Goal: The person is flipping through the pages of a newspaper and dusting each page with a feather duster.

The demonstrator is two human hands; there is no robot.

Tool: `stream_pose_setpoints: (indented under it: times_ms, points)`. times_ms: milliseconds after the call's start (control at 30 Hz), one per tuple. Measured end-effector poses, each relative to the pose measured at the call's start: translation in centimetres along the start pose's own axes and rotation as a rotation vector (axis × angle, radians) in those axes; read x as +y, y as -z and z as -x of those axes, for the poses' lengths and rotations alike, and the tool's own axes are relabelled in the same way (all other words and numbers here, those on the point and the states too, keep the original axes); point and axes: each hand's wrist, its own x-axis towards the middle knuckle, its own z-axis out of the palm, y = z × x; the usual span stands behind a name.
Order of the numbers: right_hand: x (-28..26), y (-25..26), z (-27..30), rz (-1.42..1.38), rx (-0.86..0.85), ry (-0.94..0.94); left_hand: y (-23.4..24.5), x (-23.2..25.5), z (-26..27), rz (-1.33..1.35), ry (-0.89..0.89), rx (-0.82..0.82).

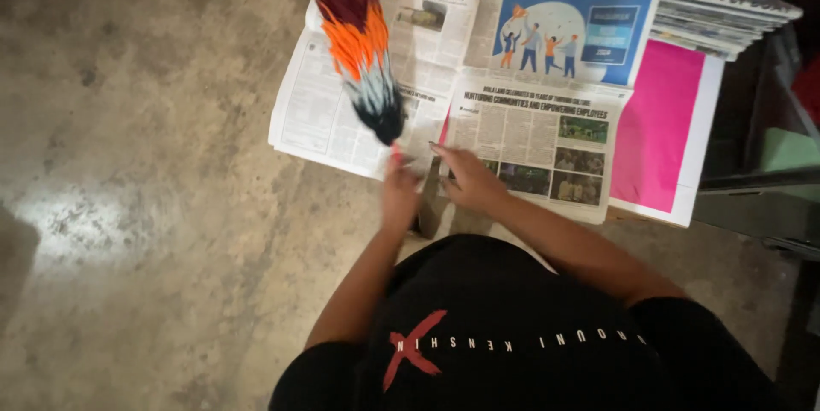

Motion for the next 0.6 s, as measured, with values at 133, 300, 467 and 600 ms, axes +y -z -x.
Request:
stream_pose_setpoints:
  times_ms: [133,300,467,600]
  points:
    - [1.6,0.9,-2.8,0.148,-0.073,-0.096,7.7,1.3,3.2,-0.083,0.257,0.096]
    - [3.8,1.6,-5.1,0.547,-0.106,0.110,12.0,0.1,8.9,-0.426,0.484,-0.259]
    - [3.4,1.6,-5.4,0.472,-0.219,-0.023,12.6,-4.3,10.0,-0.570,0.573,-0.292]
    - [5.1,0.6,-5.7,0.365,-0.159,-0.006,15.3,-5.5,5.8,-0.656,0.746,-0.154]
